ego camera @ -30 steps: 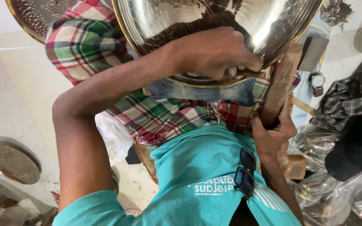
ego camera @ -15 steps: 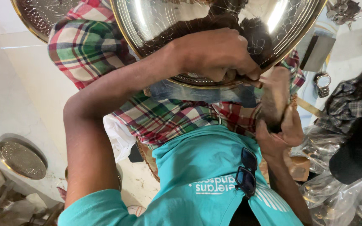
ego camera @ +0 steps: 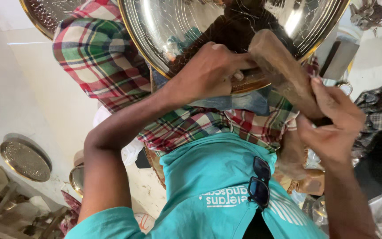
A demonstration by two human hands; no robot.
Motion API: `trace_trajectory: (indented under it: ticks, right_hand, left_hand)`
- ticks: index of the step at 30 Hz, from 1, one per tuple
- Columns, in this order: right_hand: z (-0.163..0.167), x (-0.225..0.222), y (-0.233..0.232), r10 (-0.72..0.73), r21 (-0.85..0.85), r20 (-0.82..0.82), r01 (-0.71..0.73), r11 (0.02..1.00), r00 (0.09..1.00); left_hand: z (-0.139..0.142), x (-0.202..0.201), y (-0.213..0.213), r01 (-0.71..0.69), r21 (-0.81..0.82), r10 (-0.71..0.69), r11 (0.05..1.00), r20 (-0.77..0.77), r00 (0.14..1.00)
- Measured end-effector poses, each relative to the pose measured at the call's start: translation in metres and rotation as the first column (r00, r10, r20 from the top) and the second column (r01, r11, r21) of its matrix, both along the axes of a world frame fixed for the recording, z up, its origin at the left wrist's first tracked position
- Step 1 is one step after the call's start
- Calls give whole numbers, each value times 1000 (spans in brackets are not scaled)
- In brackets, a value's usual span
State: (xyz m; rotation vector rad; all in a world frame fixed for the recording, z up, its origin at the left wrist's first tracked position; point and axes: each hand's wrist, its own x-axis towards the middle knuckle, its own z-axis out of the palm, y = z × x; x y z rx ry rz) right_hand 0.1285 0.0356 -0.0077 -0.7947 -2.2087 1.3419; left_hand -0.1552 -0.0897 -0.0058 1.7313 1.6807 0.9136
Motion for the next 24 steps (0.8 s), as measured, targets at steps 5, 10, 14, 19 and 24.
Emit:
trace_trajectory:
  ticks: [5,10,14,19,24]
  right_hand:
    - [65,-36,36,283,2,169,-288,958,944]
    - [81,-64,37,251,-27,251,-252,967,935]
    - [70,-71,35,231,-122,138,-215,969,963]
    - [77,-78,42,279,117,268,-319,941,922]
    - [108,-113,54,384,222,309,-459,860,870]
  left_hand:
    - [-4,18,-19,-262,-75,265,962,30,964]
    - [1,53,-31,-647,-37,627,761,296,721]
    - [-1,75,-28,-808,-43,773,588,324,545]
    - [-1,75,-26,-814,-61,781,577,333,529]
    - [0,79,-23,-841,-64,805,538,335,490]
